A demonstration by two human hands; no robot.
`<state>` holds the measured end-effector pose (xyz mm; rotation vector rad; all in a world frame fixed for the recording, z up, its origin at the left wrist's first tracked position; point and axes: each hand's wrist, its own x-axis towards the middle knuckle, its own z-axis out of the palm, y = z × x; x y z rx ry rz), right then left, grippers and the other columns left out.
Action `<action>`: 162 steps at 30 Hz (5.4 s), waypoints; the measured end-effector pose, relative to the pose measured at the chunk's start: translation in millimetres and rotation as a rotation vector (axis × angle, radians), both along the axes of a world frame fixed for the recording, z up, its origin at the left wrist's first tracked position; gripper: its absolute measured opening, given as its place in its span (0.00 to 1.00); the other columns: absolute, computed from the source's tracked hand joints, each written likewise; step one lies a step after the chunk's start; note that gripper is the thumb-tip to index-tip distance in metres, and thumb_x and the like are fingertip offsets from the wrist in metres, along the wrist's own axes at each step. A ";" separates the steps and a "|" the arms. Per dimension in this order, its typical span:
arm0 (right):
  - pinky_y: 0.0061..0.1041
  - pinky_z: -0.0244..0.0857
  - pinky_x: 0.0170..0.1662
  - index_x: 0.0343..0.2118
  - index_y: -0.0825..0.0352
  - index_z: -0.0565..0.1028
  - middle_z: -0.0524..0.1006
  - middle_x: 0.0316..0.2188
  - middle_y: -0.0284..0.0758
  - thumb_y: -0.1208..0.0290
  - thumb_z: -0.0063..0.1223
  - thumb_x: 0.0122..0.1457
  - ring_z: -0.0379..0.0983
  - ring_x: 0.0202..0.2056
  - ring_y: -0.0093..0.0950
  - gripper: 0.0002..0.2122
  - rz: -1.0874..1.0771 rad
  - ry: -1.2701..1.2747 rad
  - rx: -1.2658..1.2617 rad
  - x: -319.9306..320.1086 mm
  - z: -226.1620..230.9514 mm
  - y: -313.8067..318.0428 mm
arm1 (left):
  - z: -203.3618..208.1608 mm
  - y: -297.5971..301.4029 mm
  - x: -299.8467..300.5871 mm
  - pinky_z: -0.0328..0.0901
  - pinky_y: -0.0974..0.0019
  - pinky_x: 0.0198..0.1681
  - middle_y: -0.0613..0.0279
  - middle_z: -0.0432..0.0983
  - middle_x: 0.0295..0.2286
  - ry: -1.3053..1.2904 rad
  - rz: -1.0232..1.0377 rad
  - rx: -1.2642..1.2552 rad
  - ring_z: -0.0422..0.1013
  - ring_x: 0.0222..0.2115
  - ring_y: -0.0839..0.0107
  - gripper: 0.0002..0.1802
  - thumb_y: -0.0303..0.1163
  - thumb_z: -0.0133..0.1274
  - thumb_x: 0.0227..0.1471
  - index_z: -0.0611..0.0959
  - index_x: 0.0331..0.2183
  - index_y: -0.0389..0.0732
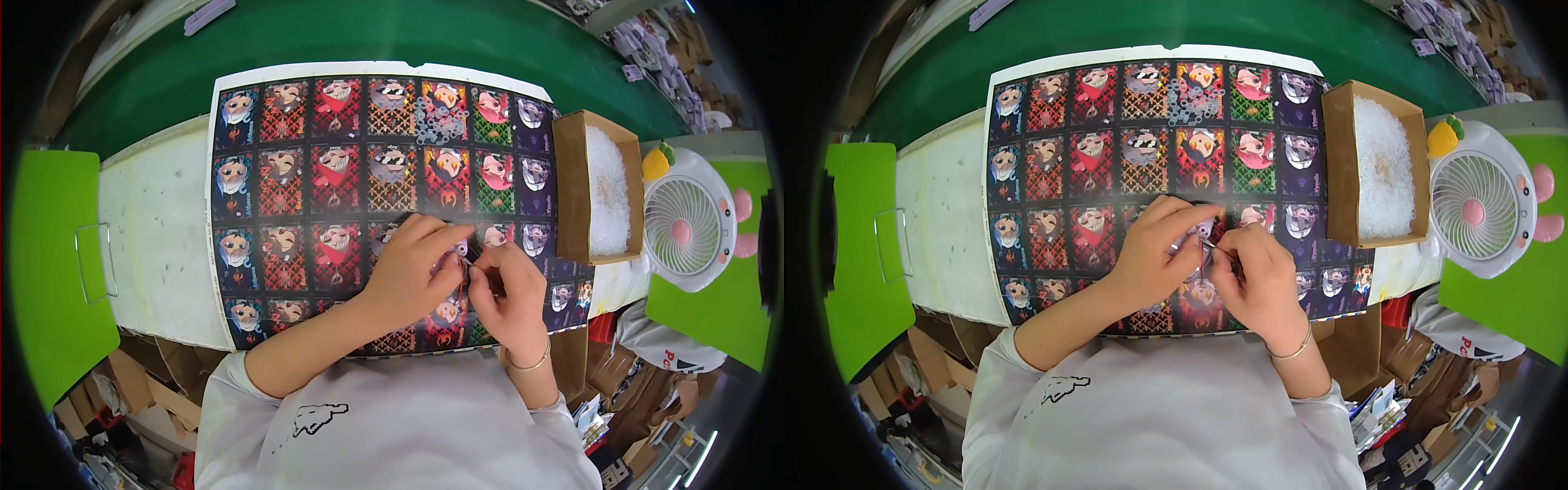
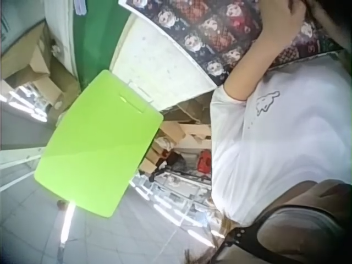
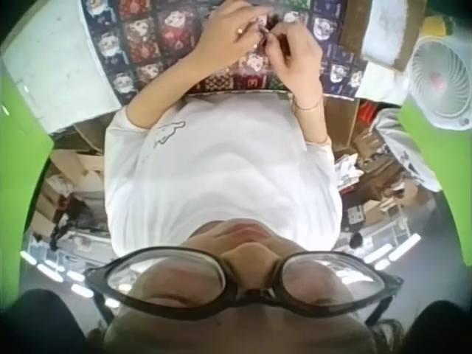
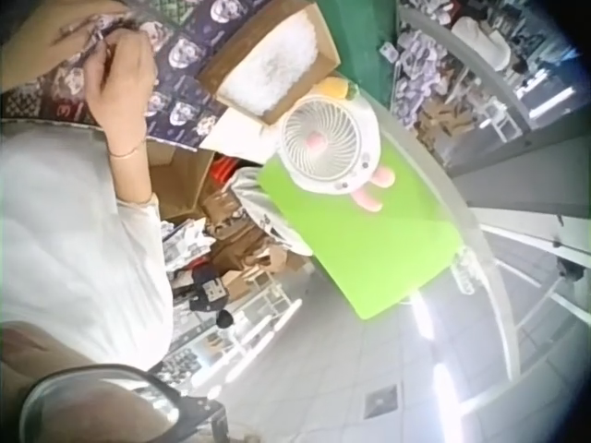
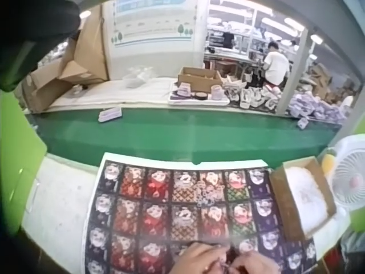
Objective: The person assembles small electronic components by hand, inserting circuit boards with wires into purple plastic casings at a factory workbench.
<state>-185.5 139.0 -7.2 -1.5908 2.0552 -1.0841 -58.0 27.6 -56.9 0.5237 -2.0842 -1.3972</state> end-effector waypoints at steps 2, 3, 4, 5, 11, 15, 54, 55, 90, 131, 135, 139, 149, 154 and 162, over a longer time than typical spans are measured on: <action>0.31 0.63 0.25 0.29 0.70 0.72 0.70 0.23 0.39 0.85 0.56 0.47 0.68 0.23 0.36 0.07 -0.009 0.011 -0.023 0.8 -0.3 -0.8 | 0.0 -0.8 0.0 0.67 0.62 0.39 0.54 0.75 0.35 -0.008 0.001 0.004 0.71 0.35 0.59 0.22 0.18 0.51 0.44 0.80 0.45 0.35; 0.31 0.63 0.25 0.29 0.70 0.72 0.70 0.23 0.39 0.85 0.56 0.47 0.68 0.23 0.36 0.07 -0.013 0.010 -0.024 1.3 0.0 -0.3 | 0.1 -0.9 0.0 0.67 0.62 0.39 0.54 0.75 0.35 -0.009 -0.003 0.003 0.71 0.35 0.59 0.22 0.18 0.51 0.44 0.80 0.45 0.35; 0.31 0.63 0.25 0.30 0.70 0.72 0.70 0.23 0.39 0.86 0.56 0.47 0.68 0.22 0.36 0.07 -0.014 0.004 -0.017 1.7 0.4 0.5 | 0.1 -0.6 0.0 0.67 0.62 0.39 0.54 0.75 0.35 -0.009 0.000 0.000 0.71 0.35 0.59 0.22 0.18 0.51 0.44 0.80 0.45 0.35; 0.31 0.63 0.25 0.30 0.70 0.72 0.70 0.23 0.39 0.86 0.56 0.47 0.68 0.22 0.37 0.07 -0.014 -0.001 -0.009 2.0 0.6 1.2 | 0.0 -0.3 0.0 0.67 0.62 0.39 0.54 0.75 0.35 -0.008 0.003 -0.003 0.71 0.35 0.59 0.22 0.19 0.51 0.44 0.80 0.45 0.35; 0.31 0.64 0.26 0.33 0.71 0.74 0.71 0.23 0.40 0.87 0.55 0.49 0.69 0.23 0.36 0.08 0.017 -0.023 -0.034 1.0 4.1 -1.1 | 0.5 0.7 -0.5 0.64 0.56 0.40 0.53 0.74 0.33 0.006 0.006 0.050 0.68 0.36 0.55 0.17 0.22 0.53 0.46 0.79 0.42 0.34; 0.31 0.65 0.26 0.35 0.71 0.75 0.71 0.24 0.41 0.87 0.54 0.50 0.70 0.23 0.37 0.09 -0.001 -0.009 -0.007 4.1 2.6 -0.3 | 2.0 0.5 -0.3 0.64 0.56 0.40 0.53 0.74 0.34 -0.021 0.002 0.051 0.68 0.36 0.55 0.16 0.23 0.53 0.47 0.79 0.42 0.34; 0.33 0.66 0.33 0.33 0.70 0.75 0.72 0.27 0.39 0.80 0.60 0.49 0.70 0.28 0.38 0.08 -0.120 0.040 -0.069 19.5 2.1 14.8 | -1.0 2.5 1.4 0.65 0.60 0.39 0.52 0.75 0.34 0.000 0.047 -0.035 0.70 0.35 0.57 0.19 0.19 0.46 0.49 0.80 0.44 0.34; 0.33 0.66 0.33 0.35 0.70 0.75 0.72 0.27 0.39 0.79 0.60 0.49 0.70 0.28 0.38 0.10 -0.113 0.075 -0.088 21.7 1.3 8.3 | 0.4 0.5 2.3 0.66 0.60 0.39 0.52 0.75 0.35 -0.008 0.035 -0.033 0.70 0.35 0.57 0.19 0.19 0.46 0.49 0.80 0.45 0.34; 0.37 0.66 0.38 0.34 0.68 0.72 0.70 0.32 0.42 0.80 0.57 0.51 0.69 0.36 0.42 0.08 0.099 0.497 -0.069 -50.6 -41.5 -119.2 | 60.1 -6.5 50.6 0.67 0.59 0.34 0.60 0.76 0.30 0.263 -0.145 -0.218 0.71 0.28 0.60 0.11 0.24 0.60 0.46 0.81 0.35 0.37; 0.17 0.63 0.27 0.35 0.71 0.76 0.75 0.25 0.30 0.73 0.44 0.66 0.68 0.24 0.17 0.09 -0.274 -1.258 -0.130 -25.1 -12.8 -17.3 | -2.3 -12.7 2.1 0.64 0.52 0.40 0.52 0.74 0.31 0.020 -0.132 -0.014 0.70 0.33 0.52 0.12 0.25 0.51 0.47 0.77 0.37 0.35; 0.15 0.64 0.32 0.40 0.71 0.77 0.75 0.31 0.30 0.83 0.45 0.62 0.68 0.29 0.16 0.09 -0.192 -0.881 0.090 -7.1 -10.7 -17.4 | -0.9 -15.6 2.4 0.65 0.52 0.40 0.49 0.76 0.32 -0.016 -0.153 0.038 0.71 0.33 0.50 0.12 0.24 0.50 0.47 0.78 0.37 0.34; 0.17 0.64 0.33 0.39 0.72 0.77 0.74 0.32 0.33 0.87 0.49 0.56 0.69 0.31 0.18 0.10 -0.063 -0.521 -0.043 -1.6 -13.2 -16.5 | 2.0 -16.7 2.6 0.65 0.52 0.39 0.48 0.76 0.31 -0.075 -0.166 0.055 0.71 0.34 0.49 0.11 0.24 0.49 0.47 0.79 0.35 0.33; 0.26 0.68 0.34 0.34 0.70 0.78 0.74 0.31 0.40 0.87 0.53 0.49 0.73 0.30 0.33 0.10 0.047 0.006 -0.056 -0.5 3.0 -17.5 | 2.0 -18.3 1.1 0.65 0.52 0.40 0.49 0.75 0.30 0.026 -0.173 0.066 0.70 0.33 0.50 0.11 0.25 0.49 0.46 0.79 0.34 0.33; 0.33 0.67 0.34 0.37 0.70 0.75 0.73 0.30 0.41 0.83 0.54 0.52 0.72 0.30 0.38 0.09 -0.224 0.273 0.011 -33.0 2.6 -22.1 | -1.4 -17.1 1.2 0.65 0.58 0.37 0.55 0.73 0.25 -0.027 -0.178 0.018 0.71 0.31 0.58 0.18 0.23 0.50 0.45 0.81 0.42 0.36; 0.39 0.62 0.40 0.30 0.71 0.69 0.68 0.30 0.45 0.81 0.52 0.53 0.66 0.35 0.45 0.04 -0.139 0.615 0.279 -53.7 -27.7 -5.6 | 0.2 -14.4 3.0 0.66 0.60 0.38 0.56 0.75 0.28 -0.022 -0.160 0.047 0.71 0.33 0.59 0.19 0.22 0.50 0.47 0.82 0.44 0.39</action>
